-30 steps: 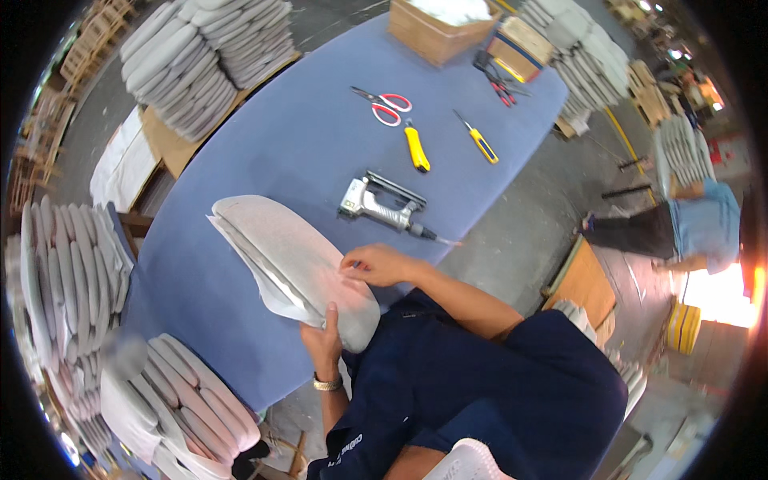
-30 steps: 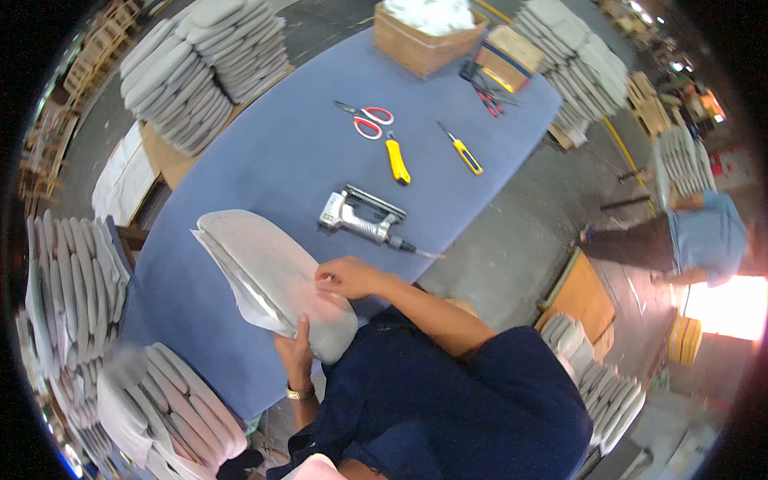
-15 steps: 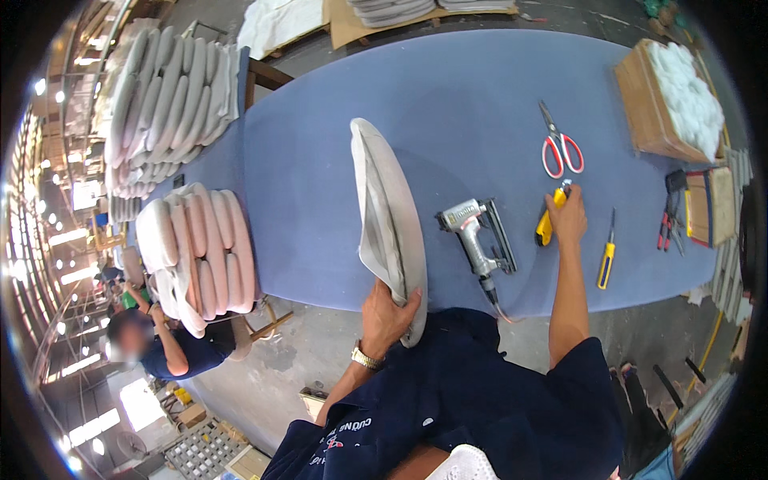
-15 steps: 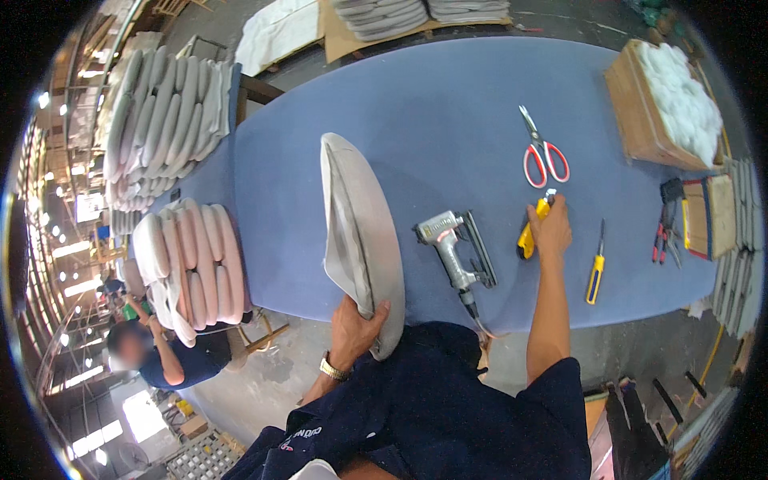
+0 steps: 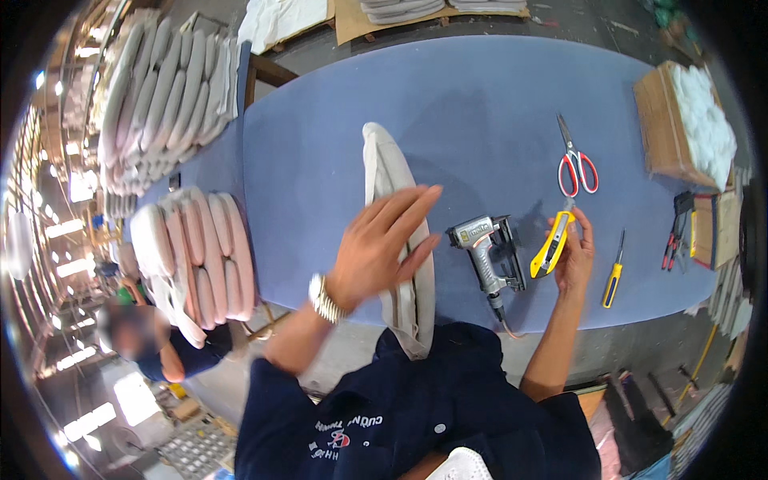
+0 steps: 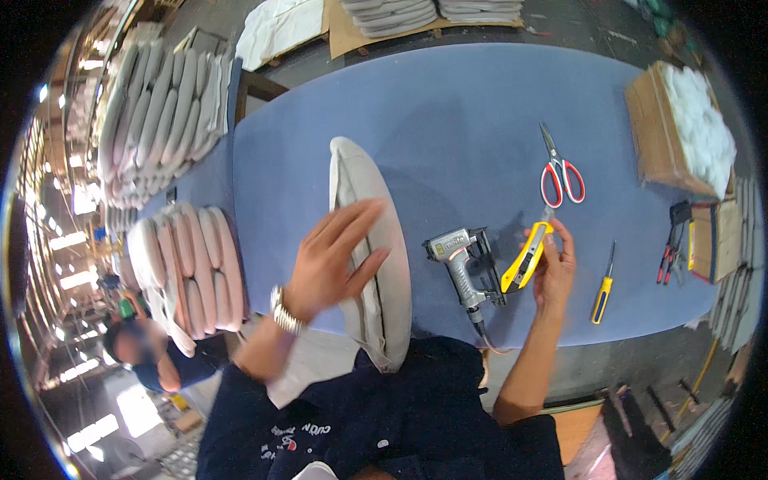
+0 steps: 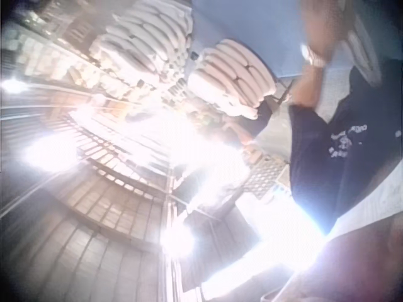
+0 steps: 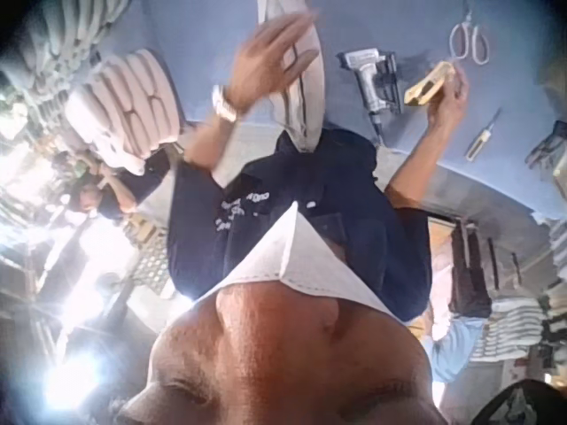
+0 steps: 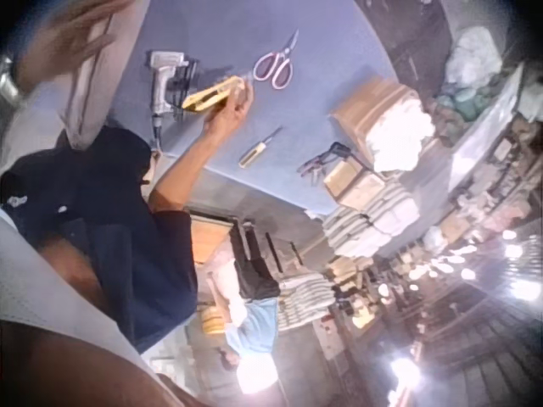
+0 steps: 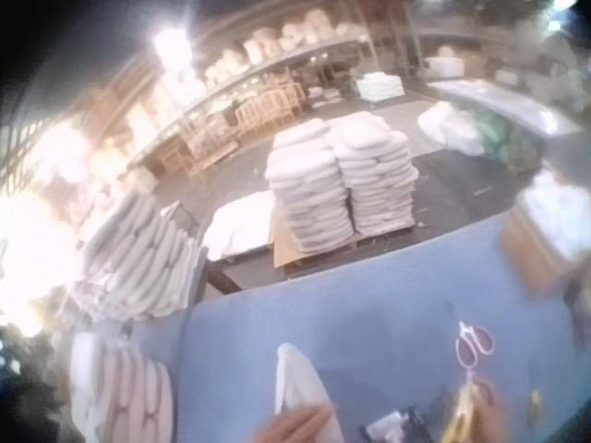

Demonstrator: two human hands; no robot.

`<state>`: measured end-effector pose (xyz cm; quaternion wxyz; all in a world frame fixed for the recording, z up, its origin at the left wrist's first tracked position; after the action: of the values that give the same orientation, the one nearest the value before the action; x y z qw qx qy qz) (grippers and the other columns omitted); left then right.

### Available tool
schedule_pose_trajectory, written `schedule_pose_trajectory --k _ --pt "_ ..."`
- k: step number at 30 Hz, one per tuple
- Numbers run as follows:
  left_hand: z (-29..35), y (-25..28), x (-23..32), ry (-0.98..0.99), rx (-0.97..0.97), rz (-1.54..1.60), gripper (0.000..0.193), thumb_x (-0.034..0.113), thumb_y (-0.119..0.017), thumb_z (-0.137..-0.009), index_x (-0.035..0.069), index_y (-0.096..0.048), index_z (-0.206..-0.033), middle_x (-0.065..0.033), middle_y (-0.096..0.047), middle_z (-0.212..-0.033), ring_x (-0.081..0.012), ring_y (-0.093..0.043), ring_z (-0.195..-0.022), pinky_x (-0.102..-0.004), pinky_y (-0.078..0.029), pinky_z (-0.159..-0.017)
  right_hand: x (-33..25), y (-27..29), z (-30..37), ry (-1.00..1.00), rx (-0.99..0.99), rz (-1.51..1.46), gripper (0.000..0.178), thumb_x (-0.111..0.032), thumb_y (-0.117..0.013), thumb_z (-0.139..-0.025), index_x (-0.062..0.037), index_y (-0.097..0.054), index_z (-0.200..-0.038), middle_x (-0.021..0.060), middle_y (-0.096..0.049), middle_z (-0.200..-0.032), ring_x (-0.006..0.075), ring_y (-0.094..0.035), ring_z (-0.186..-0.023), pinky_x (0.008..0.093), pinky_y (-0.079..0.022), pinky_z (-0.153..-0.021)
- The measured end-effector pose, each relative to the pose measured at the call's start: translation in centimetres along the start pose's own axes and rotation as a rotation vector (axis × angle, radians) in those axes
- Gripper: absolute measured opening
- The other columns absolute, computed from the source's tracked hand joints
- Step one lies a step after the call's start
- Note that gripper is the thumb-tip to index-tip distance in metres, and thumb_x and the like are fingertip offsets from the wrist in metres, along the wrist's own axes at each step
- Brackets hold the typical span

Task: The person trims excess fabric from a cushion cover using scissors, then uses a staple gun to secure the fabric around the cushion. The person repeatedly staples along the edges and trims remaining fabric with a utility knife.

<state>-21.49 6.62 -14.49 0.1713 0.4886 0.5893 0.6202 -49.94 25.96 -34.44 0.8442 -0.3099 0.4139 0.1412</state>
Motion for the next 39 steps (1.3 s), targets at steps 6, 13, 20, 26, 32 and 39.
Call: schedule_pose_trajectory --k 6,13,20,26,32,39 --pt "0.1 -4.4 -6.5 -0.396 -0.070 -0.221 0.040 0.029 -0.074 -0.089 0.006 -0.068 -0.122 -0.0087 -0.070 -0.113 -0.0249 -0.065 -0.115 -0.0378 -0.052 -0.095 -0.5 -6.7 3.4 0.015 -0.041 0.112 0.029 -0.029 -0.057 -0.108 -0.0092 -0.061 -0.129 0.0167 -0.074 -0.104 0.0149 -0.070 -0.072 0.0244 -0.057 -0.059" --pt "1.0 -6.1 -7.8 -0.415 -0.015 -0.225 0.037 0.029 -0.070 -0.090 0.007 -0.069 -0.119 -0.0066 -0.069 -0.113 -0.0224 -0.062 -0.118 -0.0381 -0.049 -0.098 4.6 -10.3 8.7 -0.202 -0.100 -0.252 0.025 -0.024 -0.056 -0.105 -0.0108 -0.058 -0.125 0.0077 -0.063 -0.083 0.0127 -0.054 -0.055 0.0243 -0.042 -0.044" --pt "0.7 -5.9 -9.7 -0.372 0.012 -0.126 0.039 0.032 -0.072 -0.092 0.008 -0.068 -0.123 -0.0086 -0.067 -0.120 -0.0247 -0.060 -0.126 -0.0406 -0.048 -0.105 5.8 -12.0 11.3 -0.252 -0.072 -0.262 0.026 -0.020 -0.052 -0.104 -0.0107 -0.060 -0.128 0.0093 -0.068 -0.081 0.0170 -0.062 -0.062 0.0280 -0.049 -0.051" --pt "0.8 -5.4 -10.6 -0.344 0.027 -0.064 0.040 0.031 -0.071 -0.091 0.008 -0.068 -0.123 -0.0097 -0.067 -0.122 -0.0258 -0.061 -0.126 -0.0410 -0.047 -0.106 3.5 -15.0 10.9 -0.033 -0.229 -0.241 0.051 -0.041 -0.058 -0.105 -0.0083 -0.052 -0.143 0.0122 -0.073 -0.109 0.0251 -0.069 -0.094 0.0396 -0.055 -0.079" --pt "1.5 -3.4 -12.0 0.000 0.283 0.195 0.036 0.021 -0.073 -0.092 0.007 -0.069 -0.125 -0.0102 -0.067 -0.124 -0.0258 -0.067 -0.110 -0.0356 -0.058 -0.088 3.2 -19.7 7.5 0.219 -0.486 -0.021 0.066 -0.064 -0.061 -0.097 -0.0112 -0.052 -0.136 0.0071 -0.062 -0.089 0.0201 -0.061 -0.084 0.0373 -0.051 -0.072" --pt "3.8 -3.9 -15.7 0.546 0.503 0.641 0.024 0.014 -0.076 -0.093 0.003 -0.076 -0.114 -0.0100 -0.073 -0.101 -0.0160 -0.071 -0.077 -0.0282 -0.056 -0.068 1.7 -29.1 5.9 0.522 -0.408 0.473 0.036 -0.023 -0.063 -0.102 -0.0010 -0.051 -0.127 0.0088 -0.066 -0.091 0.0140 -0.063 -0.075 0.0298 -0.054 -0.068"
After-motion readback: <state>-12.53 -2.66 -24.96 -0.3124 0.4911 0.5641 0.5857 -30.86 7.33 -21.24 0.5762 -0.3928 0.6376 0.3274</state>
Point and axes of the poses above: each hand's wrist, its own z-axis away from the middle knuckle, its own y-axis out of the back of the hand, x = y × z, the point moved 3 cm from there along -z, towards the middle knuckle
